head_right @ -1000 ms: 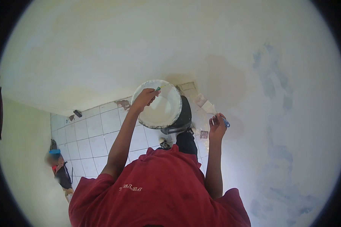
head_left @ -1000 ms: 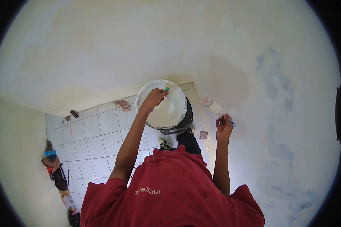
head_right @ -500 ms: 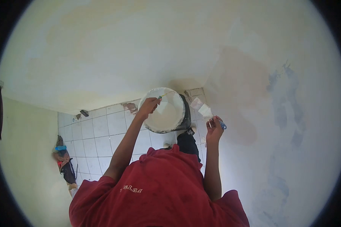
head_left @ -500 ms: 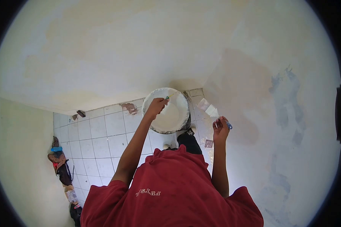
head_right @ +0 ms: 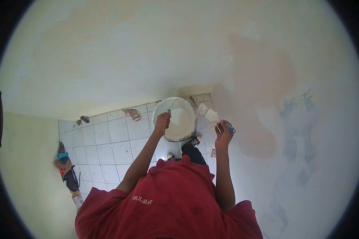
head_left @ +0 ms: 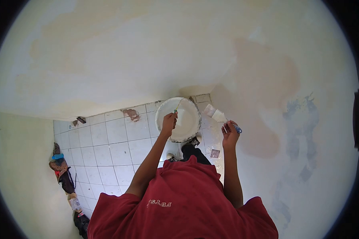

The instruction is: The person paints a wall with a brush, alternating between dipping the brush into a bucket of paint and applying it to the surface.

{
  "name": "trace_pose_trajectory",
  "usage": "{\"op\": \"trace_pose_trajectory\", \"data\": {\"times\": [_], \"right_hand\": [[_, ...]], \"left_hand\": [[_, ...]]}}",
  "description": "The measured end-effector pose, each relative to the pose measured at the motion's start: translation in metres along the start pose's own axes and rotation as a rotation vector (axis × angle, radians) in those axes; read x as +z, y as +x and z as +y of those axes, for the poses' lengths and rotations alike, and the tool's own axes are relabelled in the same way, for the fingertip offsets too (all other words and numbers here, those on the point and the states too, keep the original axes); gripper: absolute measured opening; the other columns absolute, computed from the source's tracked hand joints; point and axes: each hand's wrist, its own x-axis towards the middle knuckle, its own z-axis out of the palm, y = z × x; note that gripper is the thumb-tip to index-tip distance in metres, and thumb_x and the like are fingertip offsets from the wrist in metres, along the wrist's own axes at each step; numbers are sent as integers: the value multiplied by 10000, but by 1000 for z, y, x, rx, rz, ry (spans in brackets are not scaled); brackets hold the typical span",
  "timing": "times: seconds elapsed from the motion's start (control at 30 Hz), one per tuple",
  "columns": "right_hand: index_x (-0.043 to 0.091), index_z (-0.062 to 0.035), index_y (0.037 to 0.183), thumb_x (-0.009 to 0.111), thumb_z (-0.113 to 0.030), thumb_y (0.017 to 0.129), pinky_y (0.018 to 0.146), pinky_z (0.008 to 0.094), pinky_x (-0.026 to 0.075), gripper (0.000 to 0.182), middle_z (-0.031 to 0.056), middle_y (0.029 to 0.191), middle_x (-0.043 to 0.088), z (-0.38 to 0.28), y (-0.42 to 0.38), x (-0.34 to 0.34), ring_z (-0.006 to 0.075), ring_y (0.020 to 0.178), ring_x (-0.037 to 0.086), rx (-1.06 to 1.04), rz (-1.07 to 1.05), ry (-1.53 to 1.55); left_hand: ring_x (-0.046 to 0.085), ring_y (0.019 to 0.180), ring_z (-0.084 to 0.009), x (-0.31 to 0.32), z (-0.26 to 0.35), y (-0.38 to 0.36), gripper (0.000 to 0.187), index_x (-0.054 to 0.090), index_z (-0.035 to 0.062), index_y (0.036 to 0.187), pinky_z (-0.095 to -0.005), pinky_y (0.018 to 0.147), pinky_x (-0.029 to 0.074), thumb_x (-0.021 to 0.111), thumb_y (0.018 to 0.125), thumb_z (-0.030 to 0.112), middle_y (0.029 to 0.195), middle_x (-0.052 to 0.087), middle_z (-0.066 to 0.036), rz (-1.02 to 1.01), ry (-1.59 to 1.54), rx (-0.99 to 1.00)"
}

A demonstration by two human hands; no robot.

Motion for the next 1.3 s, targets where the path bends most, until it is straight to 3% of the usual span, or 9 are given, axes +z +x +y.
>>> {"op": "trace_pose_trajectory", "data": {"times": [0.47,0.67,0.77,0.83,0.9,0.93,1.03,1.17,1.3], "right_hand": [[657,-69,1021,732,-69,829,747,325,546,206,35,885,665,-2,23,1,173,831,661,43,-4,-39],[650,-34,1008,712,-34,832,735,326,589,186,76,855,672,7,52,10,194,766,689,56,-72,-58],[645,-16,998,703,-26,836,714,323,603,172,98,841,675,21,70,20,205,727,697,75,-137,-132],[643,-10,994,700,-25,838,704,322,607,166,106,837,677,46,82,25,209,713,700,97,-175,-171],[638,-12,1004,686,-27,858,747,335,614,154,102,855,680,63,94,34,217,733,707,164,-239,-267],[645,-10,993,677,-23,865,742,325,615,133,109,854,684,73,98,37,212,739,710,170,-278,-310],[645,0,973,669,-19,871,733,320,617,106,114,857,683,116,118,44,216,748,717,199,-367,-453],[684,25,903,691,-10,840,708,270,587,73,94,807,691,171,115,52,170,735,706,71,-452,-629],[696,32,918,701,6,843,725,276,569,80,95,808,697,221,114,46,167,787,709,-74,-554,-944]], "left_hand": [[244,405,-28,19,-17,5,335,505,132,741,-237,374,182,602,991,333,540,346,83,34,-247,11],[434,436,-72,23,-10,29,323,578,80,811,-245,411,324,586,999,343,579,475,20,48,69,77],[552,532,-121,-8,-34,52,311,639,37,891,-266,493,432,583,996,324,641,587,-45,268,219,219],[651,644,-244,-53,-56,69,294,684,26,993,-374,605,515,559,992,292,723,672,-113,513,508,383],[684,829,-389,-94,-65,83,314,677,38,1133,-499,738,529,532,987,275,874,700,-207,556,986,261],[648,982,-454,-127,-97,101,371,625,75,1275,-557,815,506,519,990,287,1028,670,-268,536,908,99],[622,1048,-463,-135,-98,109,530,455,58,1441,-533,874,502,512,1001,348,1128,615,-307,601,917,69],[554,1126,-501,-109,-101,115,495,482,-3,1367,-524,938,449,434,1036,361,1183,597,-327,469,824,138],[589,988,-487,-92,-121,121,428,527,-28,1215,-523,833,457,441,1040,353,1056,623,-305,631,631,222]]}}
